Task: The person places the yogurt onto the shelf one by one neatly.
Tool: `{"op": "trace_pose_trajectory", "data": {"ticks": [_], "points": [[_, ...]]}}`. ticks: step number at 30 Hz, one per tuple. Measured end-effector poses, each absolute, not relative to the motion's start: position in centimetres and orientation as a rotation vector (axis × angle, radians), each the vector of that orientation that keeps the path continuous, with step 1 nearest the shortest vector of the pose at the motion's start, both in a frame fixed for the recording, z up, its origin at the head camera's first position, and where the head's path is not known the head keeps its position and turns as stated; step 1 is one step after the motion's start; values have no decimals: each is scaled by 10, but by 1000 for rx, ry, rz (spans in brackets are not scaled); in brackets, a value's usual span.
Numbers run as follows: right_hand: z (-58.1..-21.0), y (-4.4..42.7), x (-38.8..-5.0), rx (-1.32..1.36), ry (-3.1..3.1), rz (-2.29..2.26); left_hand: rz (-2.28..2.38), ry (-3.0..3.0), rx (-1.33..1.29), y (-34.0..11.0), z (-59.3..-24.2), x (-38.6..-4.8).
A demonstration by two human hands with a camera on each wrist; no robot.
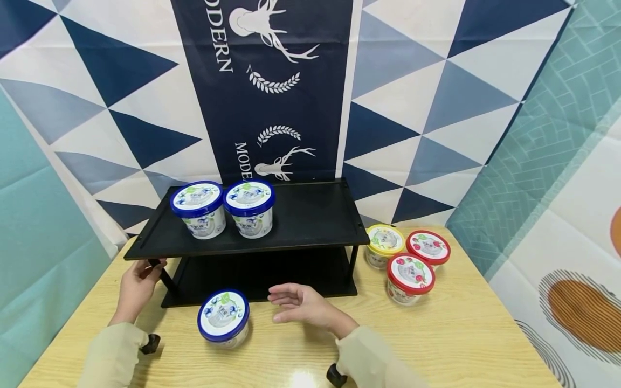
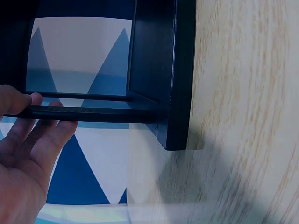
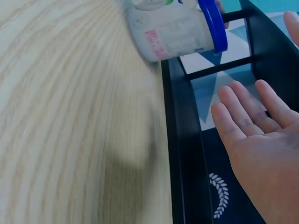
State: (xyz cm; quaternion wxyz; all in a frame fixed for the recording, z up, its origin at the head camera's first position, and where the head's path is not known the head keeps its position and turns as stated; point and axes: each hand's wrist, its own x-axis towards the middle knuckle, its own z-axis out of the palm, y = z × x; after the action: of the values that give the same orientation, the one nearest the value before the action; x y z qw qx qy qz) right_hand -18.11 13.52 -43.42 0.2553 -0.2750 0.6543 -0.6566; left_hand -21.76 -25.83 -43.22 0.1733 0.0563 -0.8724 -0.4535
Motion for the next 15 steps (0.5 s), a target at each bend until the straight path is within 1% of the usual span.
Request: {"op": "trace_pose_trajectory", "data": {"ticks": [15], "points": [[-447,123,-183,-688,1742,-1777,-1285,-2471,167,-257,-431,-217]]}}
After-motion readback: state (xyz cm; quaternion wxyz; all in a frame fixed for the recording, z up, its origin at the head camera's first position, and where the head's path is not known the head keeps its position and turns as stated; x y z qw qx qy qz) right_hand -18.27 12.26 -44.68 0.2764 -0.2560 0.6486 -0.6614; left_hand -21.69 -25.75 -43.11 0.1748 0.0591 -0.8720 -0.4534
